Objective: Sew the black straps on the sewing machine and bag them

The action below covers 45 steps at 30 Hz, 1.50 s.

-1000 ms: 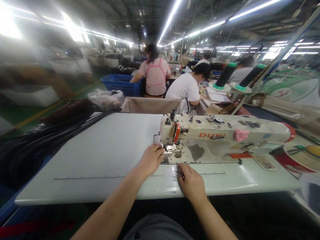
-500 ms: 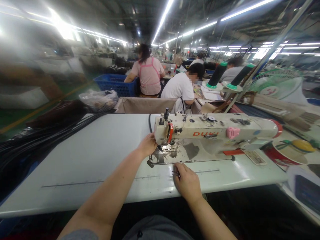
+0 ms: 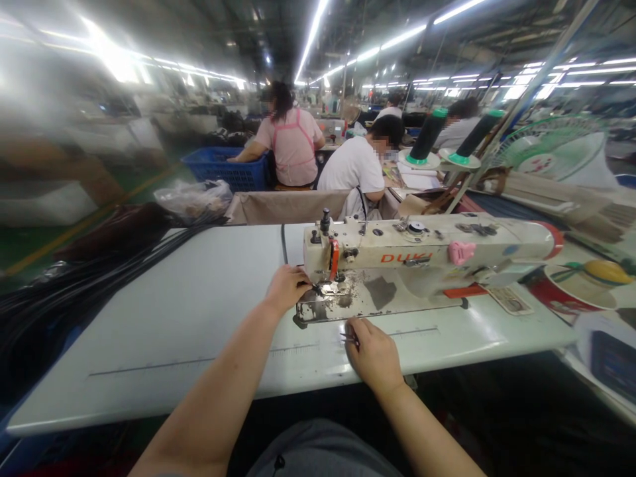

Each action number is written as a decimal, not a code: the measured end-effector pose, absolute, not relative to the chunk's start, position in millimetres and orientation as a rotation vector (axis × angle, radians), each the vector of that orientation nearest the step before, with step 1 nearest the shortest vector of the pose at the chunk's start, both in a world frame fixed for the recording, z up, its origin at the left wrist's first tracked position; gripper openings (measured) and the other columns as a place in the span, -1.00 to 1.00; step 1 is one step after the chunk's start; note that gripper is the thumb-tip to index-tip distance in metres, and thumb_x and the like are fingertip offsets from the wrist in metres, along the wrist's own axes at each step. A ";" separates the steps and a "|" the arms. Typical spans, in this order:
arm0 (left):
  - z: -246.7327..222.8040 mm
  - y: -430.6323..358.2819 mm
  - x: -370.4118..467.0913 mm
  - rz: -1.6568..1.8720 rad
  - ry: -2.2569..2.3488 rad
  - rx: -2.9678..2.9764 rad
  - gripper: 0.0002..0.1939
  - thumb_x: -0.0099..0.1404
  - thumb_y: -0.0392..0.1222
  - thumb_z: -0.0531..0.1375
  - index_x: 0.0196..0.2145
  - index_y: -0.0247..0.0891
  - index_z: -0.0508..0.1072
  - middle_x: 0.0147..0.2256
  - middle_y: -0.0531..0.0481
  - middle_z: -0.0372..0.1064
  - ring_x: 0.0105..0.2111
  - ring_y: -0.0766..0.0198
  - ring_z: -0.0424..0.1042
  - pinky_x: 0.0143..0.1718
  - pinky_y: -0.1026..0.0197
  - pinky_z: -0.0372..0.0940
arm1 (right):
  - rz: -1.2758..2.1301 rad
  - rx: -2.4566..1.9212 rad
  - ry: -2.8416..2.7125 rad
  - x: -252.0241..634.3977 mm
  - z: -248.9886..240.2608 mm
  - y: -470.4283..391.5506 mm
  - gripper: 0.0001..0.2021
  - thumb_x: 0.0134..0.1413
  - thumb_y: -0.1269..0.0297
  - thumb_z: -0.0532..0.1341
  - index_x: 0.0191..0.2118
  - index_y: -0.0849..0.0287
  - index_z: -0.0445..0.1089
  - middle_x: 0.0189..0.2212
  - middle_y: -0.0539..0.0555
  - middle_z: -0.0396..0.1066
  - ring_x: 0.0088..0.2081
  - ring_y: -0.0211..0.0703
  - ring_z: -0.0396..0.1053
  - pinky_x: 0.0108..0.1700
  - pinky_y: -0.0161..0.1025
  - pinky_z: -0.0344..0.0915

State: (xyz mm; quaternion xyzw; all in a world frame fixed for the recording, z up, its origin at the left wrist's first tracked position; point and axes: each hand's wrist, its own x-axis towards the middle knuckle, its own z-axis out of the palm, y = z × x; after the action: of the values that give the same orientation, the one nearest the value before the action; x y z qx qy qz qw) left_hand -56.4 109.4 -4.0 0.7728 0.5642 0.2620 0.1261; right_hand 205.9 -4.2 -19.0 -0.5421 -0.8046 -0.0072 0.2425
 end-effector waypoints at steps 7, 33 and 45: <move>-9.3 79.6 -45.8 0.803 1.750 2.078 -0.89 0.30 -0.28 0.31 -0.29 -0.13 0.68 -0.24 0.02 0.58 -0.22 0.23 0.54 -0.11 0.17 0.38 | 0.011 -1.525 -2.219 204.4 -18.0 -5.5 -0.79 0.13 0.45 0.15 -0.14 0.13 0.44 -0.31 0.05 0.51 -0.31 -0.12 0.41 -0.27 -0.22 0.13; -0.6 27.9 17.2 0.581 1.951 1.887 -0.76 0.29 -0.28 0.22 -0.08 -0.25 0.53 -0.22 -0.08 0.48 -0.26 0.19 0.51 -0.16 0.21 0.37 | 0.025 -1.541 -2.222 202.5 -10.4 -7.3 -0.80 0.08 0.48 0.15 -0.20 0.12 0.41 -0.33 0.04 0.49 -0.33 -0.14 0.38 -0.30 -0.24 0.12; 12.5 0.4 30.0 0.263 1.893 1.970 -0.29 0.34 -0.08 0.20 0.34 -0.42 0.17 0.14 -0.41 0.39 -0.01 -0.06 0.54 0.00 0.09 0.38 | 0.028 -1.509 -2.224 204.9 -18.7 -6.7 -0.78 0.13 0.43 0.17 -0.11 0.15 0.43 -0.29 0.08 0.52 -0.29 -0.12 0.40 -0.25 -0.24 0.16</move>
State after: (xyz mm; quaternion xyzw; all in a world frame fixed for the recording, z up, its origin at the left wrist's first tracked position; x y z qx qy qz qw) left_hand 30.0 0.4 12.5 0.7038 0.6761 0.0940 0.1970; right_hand 204.9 -6.7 -18.7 -0.5471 -0.8063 0.0103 0.2248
